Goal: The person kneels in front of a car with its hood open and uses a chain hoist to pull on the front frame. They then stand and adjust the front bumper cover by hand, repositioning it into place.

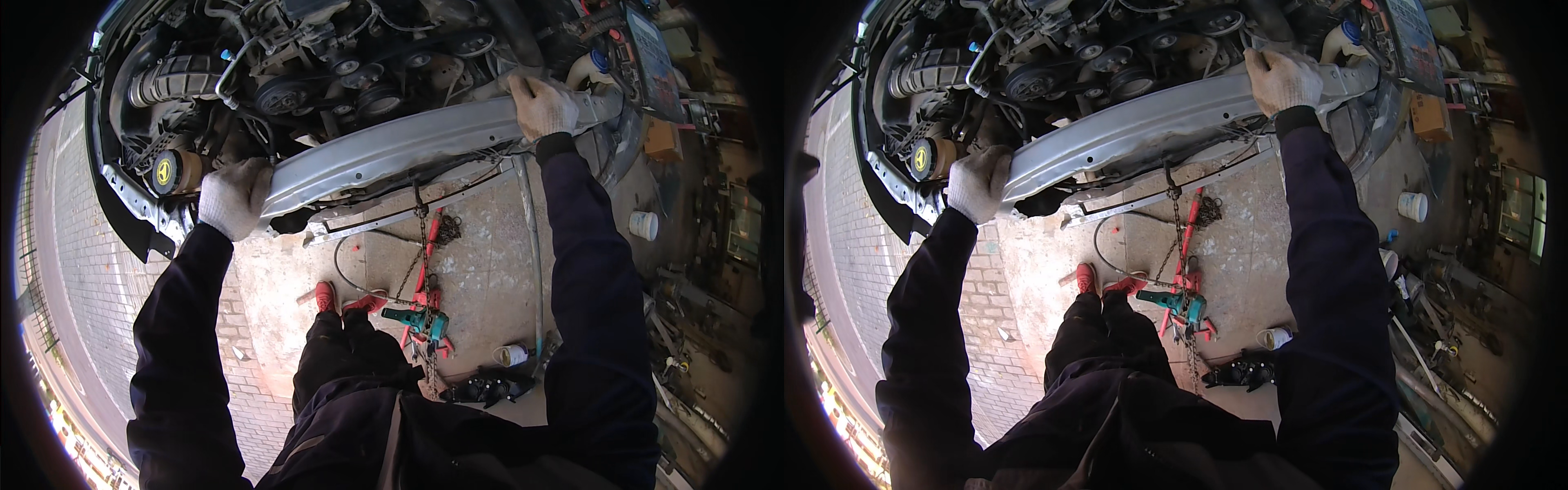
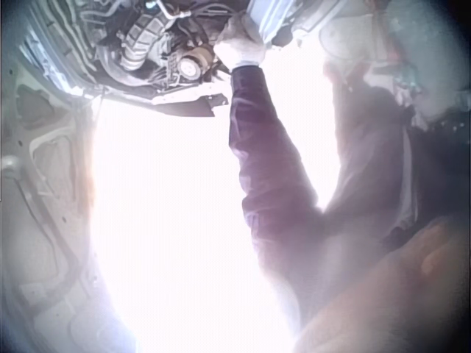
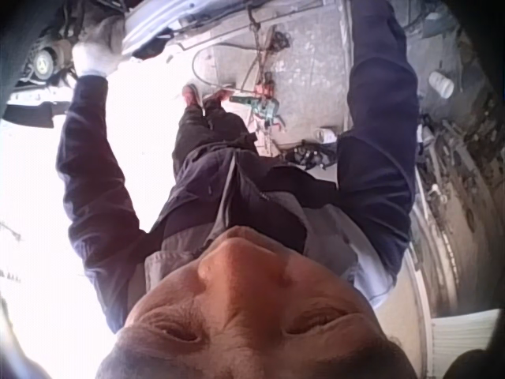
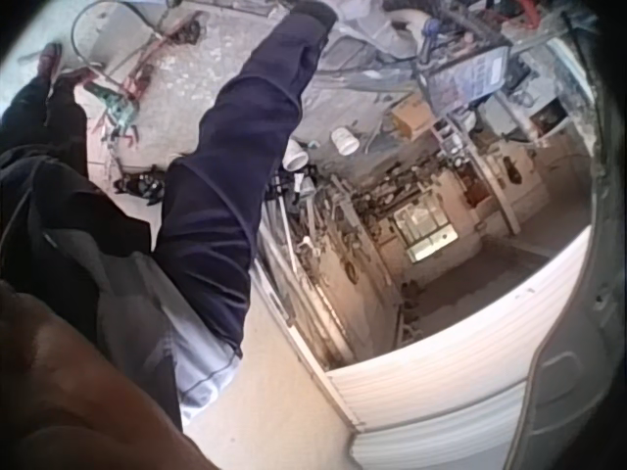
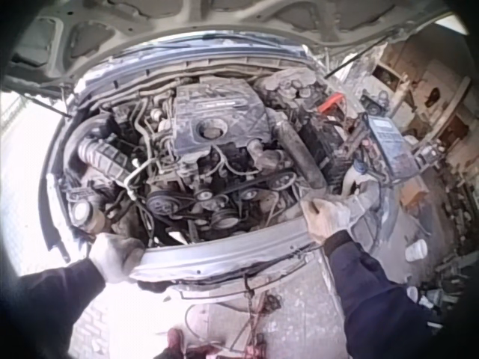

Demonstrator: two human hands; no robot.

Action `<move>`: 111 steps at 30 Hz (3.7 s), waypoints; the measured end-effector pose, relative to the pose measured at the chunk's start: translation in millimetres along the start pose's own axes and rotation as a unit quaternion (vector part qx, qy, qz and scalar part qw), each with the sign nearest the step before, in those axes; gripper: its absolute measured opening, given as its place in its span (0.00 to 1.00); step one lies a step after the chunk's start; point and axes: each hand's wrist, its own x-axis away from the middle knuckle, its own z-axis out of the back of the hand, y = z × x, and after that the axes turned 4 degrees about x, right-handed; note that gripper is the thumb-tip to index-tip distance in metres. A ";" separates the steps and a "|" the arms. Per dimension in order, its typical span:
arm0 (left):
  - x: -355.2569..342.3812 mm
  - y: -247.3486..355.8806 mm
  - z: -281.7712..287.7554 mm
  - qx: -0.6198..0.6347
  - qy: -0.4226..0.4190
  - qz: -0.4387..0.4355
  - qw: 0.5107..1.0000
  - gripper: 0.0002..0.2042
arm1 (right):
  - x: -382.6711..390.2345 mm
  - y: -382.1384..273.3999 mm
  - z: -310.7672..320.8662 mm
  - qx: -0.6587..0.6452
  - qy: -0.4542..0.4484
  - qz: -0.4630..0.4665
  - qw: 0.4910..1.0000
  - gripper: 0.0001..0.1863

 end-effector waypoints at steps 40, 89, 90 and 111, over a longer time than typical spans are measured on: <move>1.3 -0.3 1.5 0.003 -0.026 0.029 0.999 0.13 | -5.7 8.5 -10.2 0.022 -0.054 -0.037 0.998 0.34; 2.2 -15.0 -14.7 -0.033 -0.011 -0.040 0.999 0.16 | 135.5 -52.4 -46.8 0.039 0.215 -0.033 0.975 0.21; 2.1 -16.1 -15.2 -0.056 -0.011 -0.057 0.997 0.16 | 172.3 -63.1 -61.6 0.032 0.186 -0.055 0.981 0.21; 9.0 -76.1 -9.1 0.211 -0.209 -0.029 0.955 0.45 | 1080.8 -579.1 -157.2 -0.489 -0.252 -0.726 0.412 0.14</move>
